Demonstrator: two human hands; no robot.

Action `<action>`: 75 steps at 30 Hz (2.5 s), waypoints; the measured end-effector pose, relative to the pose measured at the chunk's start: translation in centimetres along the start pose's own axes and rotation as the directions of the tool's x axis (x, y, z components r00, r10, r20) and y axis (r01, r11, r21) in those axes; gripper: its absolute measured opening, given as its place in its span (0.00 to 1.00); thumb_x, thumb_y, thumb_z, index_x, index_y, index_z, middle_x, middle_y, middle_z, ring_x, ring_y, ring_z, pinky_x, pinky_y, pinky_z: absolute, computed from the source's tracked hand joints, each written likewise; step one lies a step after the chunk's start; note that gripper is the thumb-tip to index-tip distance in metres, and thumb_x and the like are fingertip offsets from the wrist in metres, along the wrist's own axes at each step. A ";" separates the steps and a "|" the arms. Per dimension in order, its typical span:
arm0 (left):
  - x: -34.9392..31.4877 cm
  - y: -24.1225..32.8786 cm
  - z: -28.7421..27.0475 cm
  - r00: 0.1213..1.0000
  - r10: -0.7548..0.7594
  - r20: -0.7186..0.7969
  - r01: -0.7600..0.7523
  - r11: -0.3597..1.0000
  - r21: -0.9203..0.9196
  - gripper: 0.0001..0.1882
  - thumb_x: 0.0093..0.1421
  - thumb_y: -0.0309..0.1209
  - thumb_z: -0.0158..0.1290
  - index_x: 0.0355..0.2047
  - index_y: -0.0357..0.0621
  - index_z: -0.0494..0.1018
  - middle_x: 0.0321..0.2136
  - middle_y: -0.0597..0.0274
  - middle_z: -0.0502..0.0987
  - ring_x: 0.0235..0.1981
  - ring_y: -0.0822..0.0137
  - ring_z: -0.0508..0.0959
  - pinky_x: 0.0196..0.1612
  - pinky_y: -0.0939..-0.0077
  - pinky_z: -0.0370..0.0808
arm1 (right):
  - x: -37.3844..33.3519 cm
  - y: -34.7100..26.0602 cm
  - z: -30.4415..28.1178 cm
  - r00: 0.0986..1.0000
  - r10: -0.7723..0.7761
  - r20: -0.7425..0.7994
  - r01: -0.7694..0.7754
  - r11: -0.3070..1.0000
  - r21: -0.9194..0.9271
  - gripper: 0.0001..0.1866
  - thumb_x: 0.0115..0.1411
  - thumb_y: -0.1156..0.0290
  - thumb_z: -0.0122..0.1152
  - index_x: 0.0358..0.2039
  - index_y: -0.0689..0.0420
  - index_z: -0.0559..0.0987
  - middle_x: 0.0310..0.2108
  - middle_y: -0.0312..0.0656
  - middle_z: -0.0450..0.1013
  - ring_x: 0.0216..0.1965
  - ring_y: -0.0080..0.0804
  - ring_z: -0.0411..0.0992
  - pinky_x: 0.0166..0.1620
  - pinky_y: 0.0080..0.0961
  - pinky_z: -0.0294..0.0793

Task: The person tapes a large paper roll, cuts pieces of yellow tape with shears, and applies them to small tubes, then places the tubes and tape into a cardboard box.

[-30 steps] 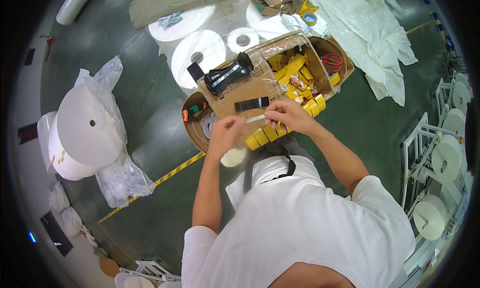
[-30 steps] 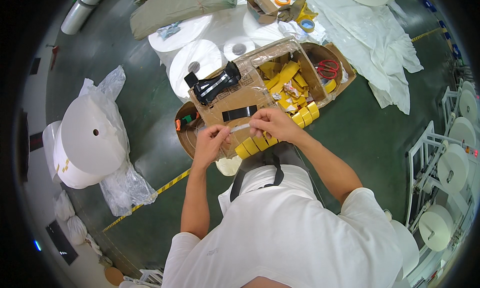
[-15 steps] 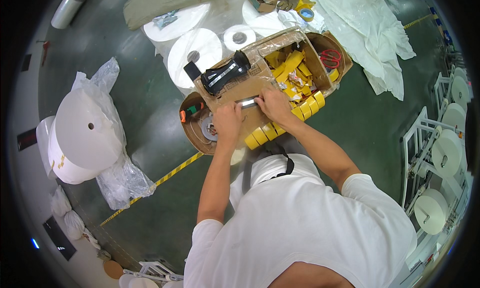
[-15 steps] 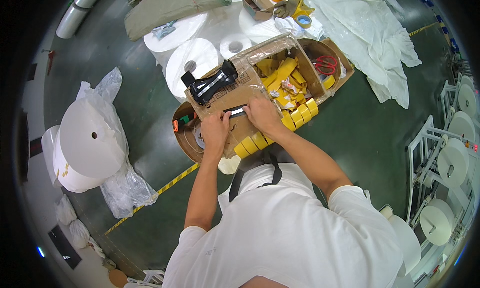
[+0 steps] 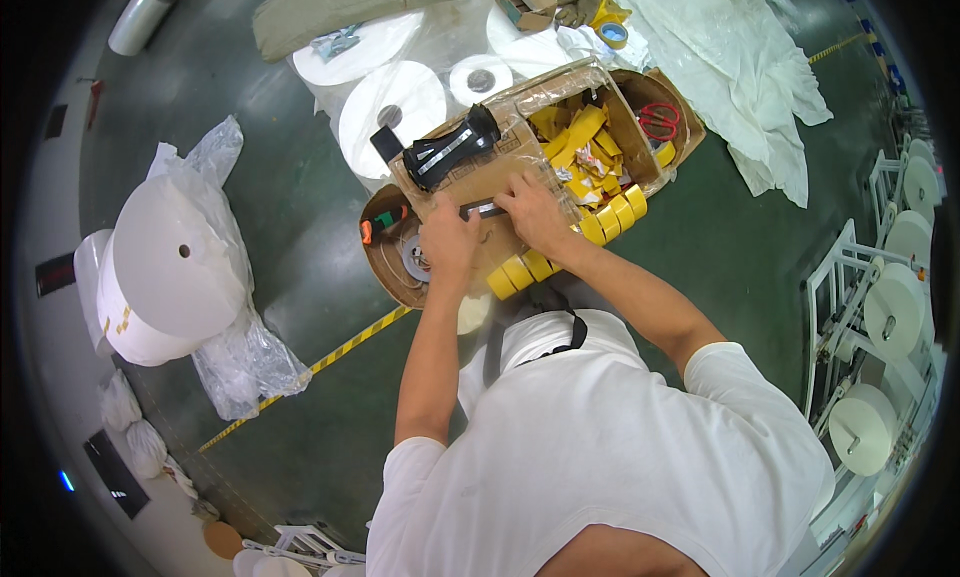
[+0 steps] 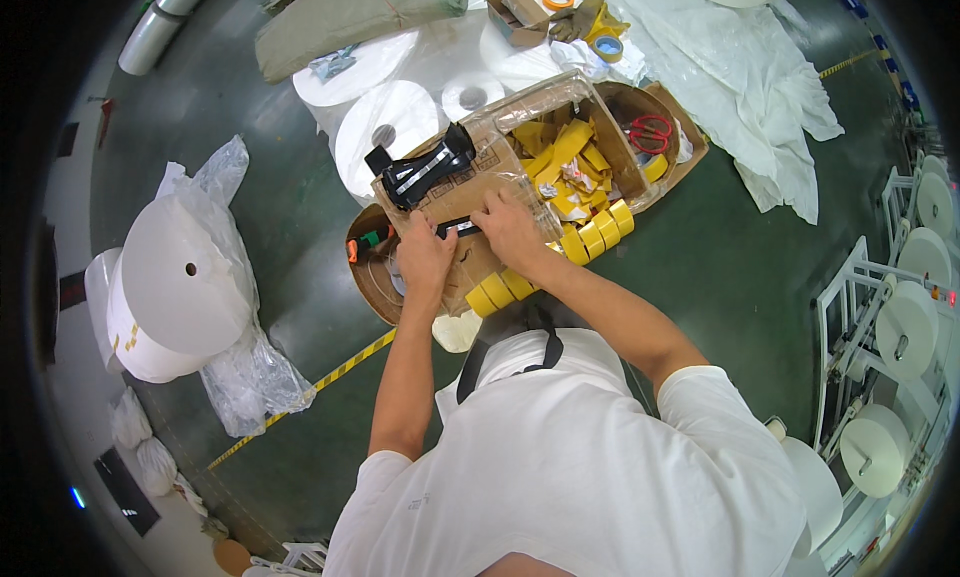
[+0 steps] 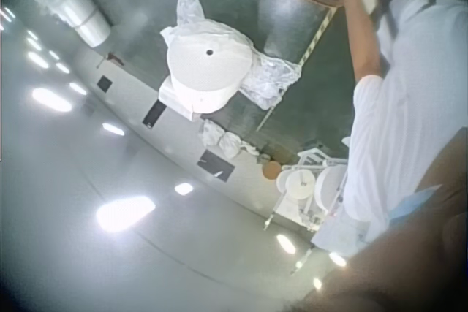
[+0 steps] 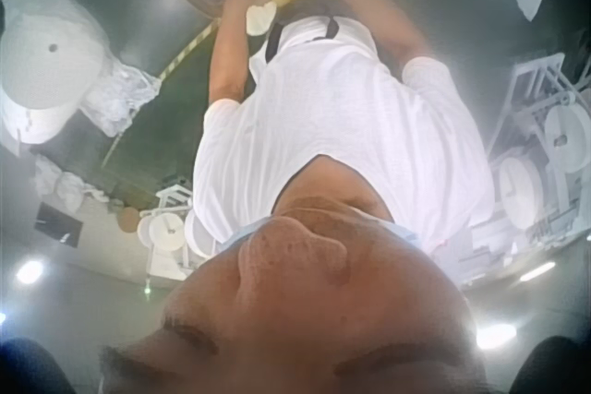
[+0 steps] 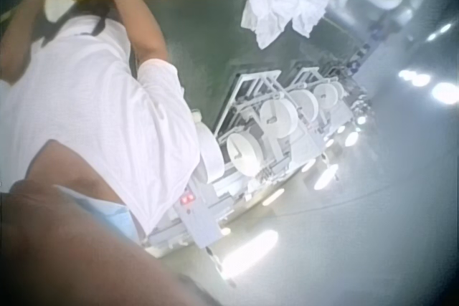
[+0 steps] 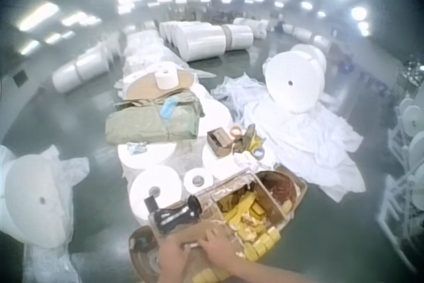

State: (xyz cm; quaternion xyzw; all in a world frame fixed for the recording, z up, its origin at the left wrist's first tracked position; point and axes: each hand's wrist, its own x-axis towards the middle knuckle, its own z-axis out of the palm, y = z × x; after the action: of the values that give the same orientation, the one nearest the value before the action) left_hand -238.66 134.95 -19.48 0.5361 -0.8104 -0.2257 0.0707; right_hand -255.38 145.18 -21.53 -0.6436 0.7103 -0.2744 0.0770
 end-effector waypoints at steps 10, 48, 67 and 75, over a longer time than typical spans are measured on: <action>-5.2 -4.1 -6.2 0.978 -0.138 0.154 0.205 0.746 -0.634 0.19 0.66 0.32 0.74 0.42 0.40 0.73 0.24 0.76 0.72 0.26 0.86 0.67 0.27 0.83 0.62 | -3.3 -3.6 -6.6 0.838 -0.470 0.277 0.373 0.865 0.336 0.07 0.61 0.72 0.65 0.38 0.54 0.88 0.53 0.45 0.76 0.58 0.51 0.71 0.58 0.47 0.76; -5.0 0.4 -6.5 0.930 0.344 0.127 -0.313 0.925 -0.213 0.33 0.49 0.43 0.81 0.54 0.43 0.85 0.39 0.55 0.87 0.38 0.55 0.86 0.44 0.60 0.83 | -1.0 0.8 -8.3 0.933 -0.203 0.299 0.156 0.973 0.171 0.26 0.55 0.63 0.82 0.51 0.55 0.81 0.47 0.44 0.76 0.55 0.49 0.74 0.60 0.44 0.76; -6.4 -0.7 -4.0 0.945 0.317 -0.085 -0.295 0.705 -0.645 0.67 0.41 0.30 0.87 0.77 0.43 0.57 0.60 0.62 0.68 0.31 0.79 0.66 0.32 0.83 0.71 | 2.2 -3.7 -7.1 0.843 -0.072 0.533 -0.383 0.615 0.689 0.16 0.70 0.63 0.73 0.47 0.64 0.84 0.38 0.41 0.83 0.37 0.24 0.80 0.42 0.26 0.80; -5.4 -3.9 -5.1 0.935 0.302 0.184 -0.135 0.787 -0.602 0.23 0.65 0.39 0.72 0.52 0.38 0.80 0.33 0.61 0.82 0.28 0.71 0.78 0.33 0.72 0.76 | 2.1 1.2 -8.2 0.769 0.088 0.633 -0.604 0.423 0.675 0.07 0.73 0.71 0.71 0.41 0.63 0.86 0.31 0.34 0.82 0.31 0.15 0.78 0.35 0.19 0.79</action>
State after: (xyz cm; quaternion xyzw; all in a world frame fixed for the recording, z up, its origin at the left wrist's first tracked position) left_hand -231.32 137.09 -16.03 0.3542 -0.7613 -0.5232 0.1455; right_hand -260.55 145.55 -14.69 -0.3966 0.5533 -0.3839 0.6239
